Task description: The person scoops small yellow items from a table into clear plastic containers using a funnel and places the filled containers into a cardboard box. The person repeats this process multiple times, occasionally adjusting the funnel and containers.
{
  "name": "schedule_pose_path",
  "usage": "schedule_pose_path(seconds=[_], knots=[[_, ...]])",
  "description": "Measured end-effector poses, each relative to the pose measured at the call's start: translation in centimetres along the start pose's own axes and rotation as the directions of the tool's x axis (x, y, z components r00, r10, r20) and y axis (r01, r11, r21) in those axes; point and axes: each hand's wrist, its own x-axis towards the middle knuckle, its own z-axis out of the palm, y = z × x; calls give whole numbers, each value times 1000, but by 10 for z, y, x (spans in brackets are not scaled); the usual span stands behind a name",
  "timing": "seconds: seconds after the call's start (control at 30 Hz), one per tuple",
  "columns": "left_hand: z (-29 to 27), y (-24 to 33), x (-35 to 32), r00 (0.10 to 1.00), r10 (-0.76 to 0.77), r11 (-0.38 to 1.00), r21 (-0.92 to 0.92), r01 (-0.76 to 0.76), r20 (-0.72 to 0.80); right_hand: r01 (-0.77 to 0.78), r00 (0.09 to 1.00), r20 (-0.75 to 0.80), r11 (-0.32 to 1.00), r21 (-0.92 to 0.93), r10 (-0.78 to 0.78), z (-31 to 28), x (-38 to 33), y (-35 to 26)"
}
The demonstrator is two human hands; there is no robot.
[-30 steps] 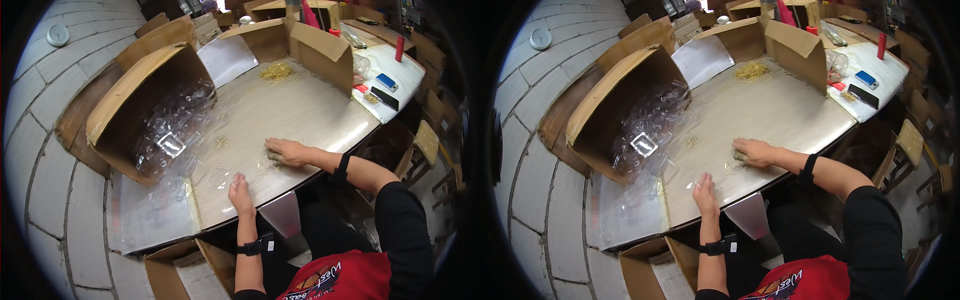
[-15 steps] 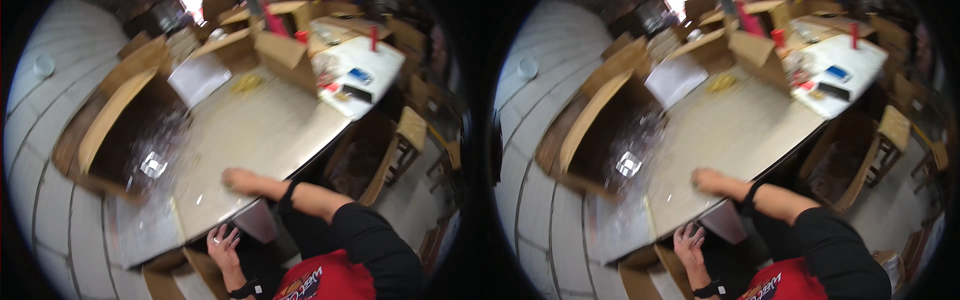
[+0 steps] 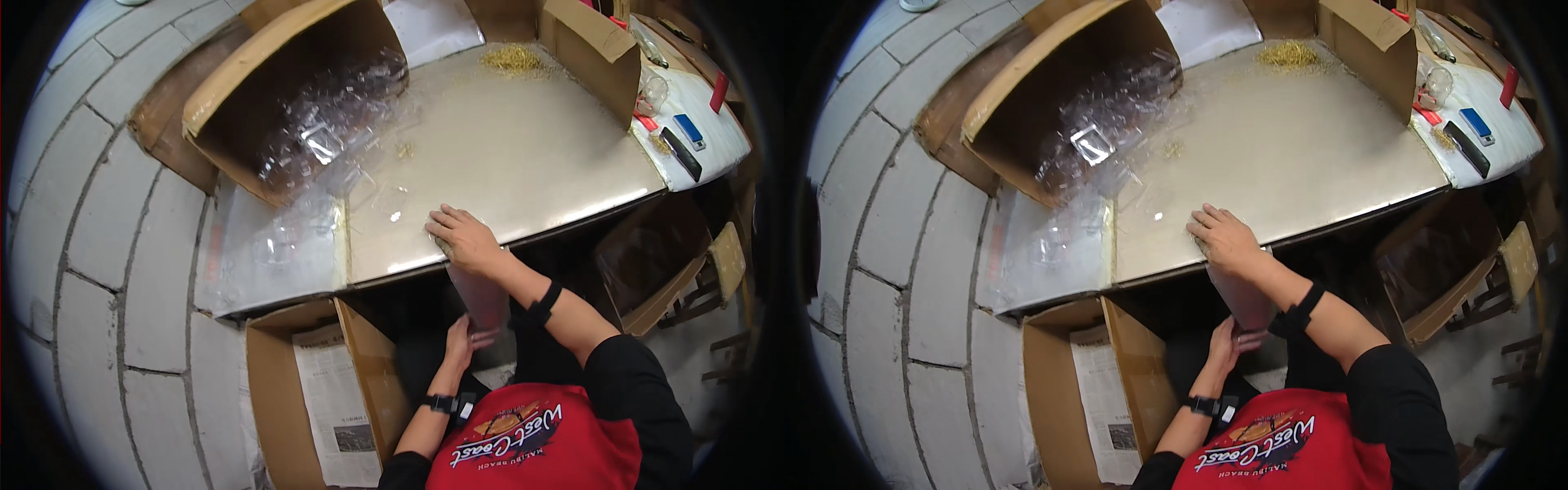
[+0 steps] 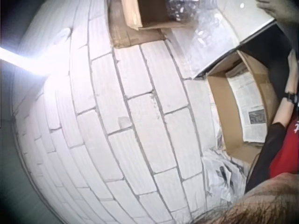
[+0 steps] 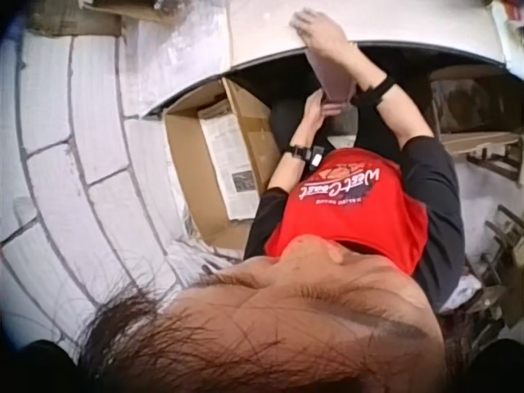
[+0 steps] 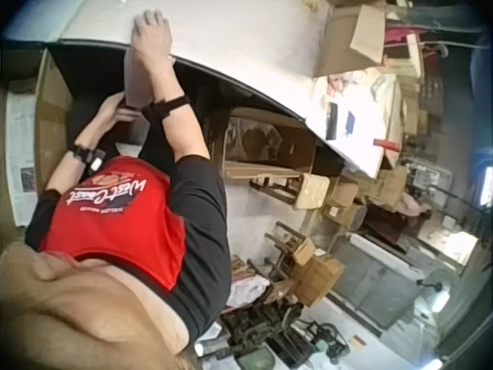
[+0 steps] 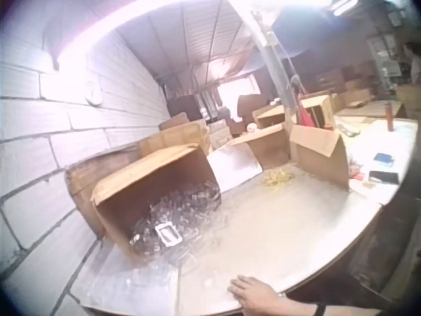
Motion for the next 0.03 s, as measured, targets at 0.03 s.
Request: schedule_pose_path(seconds=[0.03], knots=[[2,-6,10,1000,-25,1000,-10,25,19,-55,998,-27,998,-15,55,3,-12,-7]])
